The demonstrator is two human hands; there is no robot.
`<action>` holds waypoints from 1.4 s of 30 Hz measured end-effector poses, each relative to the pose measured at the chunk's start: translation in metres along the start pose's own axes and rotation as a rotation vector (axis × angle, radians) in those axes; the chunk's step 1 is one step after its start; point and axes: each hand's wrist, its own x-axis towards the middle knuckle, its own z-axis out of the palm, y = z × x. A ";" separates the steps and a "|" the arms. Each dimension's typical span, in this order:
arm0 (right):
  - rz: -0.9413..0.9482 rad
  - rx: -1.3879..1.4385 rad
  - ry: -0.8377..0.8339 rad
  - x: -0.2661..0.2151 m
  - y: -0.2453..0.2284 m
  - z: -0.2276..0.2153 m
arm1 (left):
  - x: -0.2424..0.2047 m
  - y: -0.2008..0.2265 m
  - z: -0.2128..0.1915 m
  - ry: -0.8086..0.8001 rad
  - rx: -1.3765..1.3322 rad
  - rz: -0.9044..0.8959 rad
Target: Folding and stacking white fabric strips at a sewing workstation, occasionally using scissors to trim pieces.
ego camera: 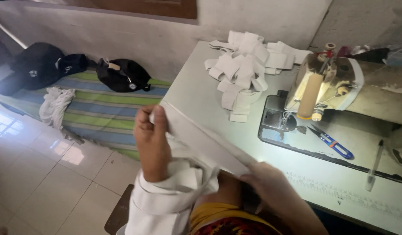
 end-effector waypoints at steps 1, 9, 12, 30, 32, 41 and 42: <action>-0.192 0.009 0.186 0.002 0.020 0.001 | 0.009 0.005 -0.010 0.100 0.038 0.077; -0.494 0.019 0.480 -0.009 -0.003 -0.036 | 0.013 -0.009 -0.016 0.100 -0.262 0.040; -0.361 0.338 0.404 -0.009 -0.001 -0.034 | 0.010 -0.010 -0.014 0.102 -0.298 0.027; -0.123 0.582 0.186 -0.017 0.013 -0.037 | 0.030 -0.019 0.002 0.029 -0.091 -0.123; 0.224 0.864 0.131 -0.020 0.015 -0.035 | 0.035 -0.020 0.004 0.056 -0.030 -0.137; -0.873 -0.278 0.551 -0.022 -0.026 -0.031 | 0.018 -0.027 0.038 -0.237 0.274 0.058; -0.784 -0.125 0.519 -0.017 -0.027 -0.029 | 0.008 -0.019 0.044 -0.323 0.297 0.017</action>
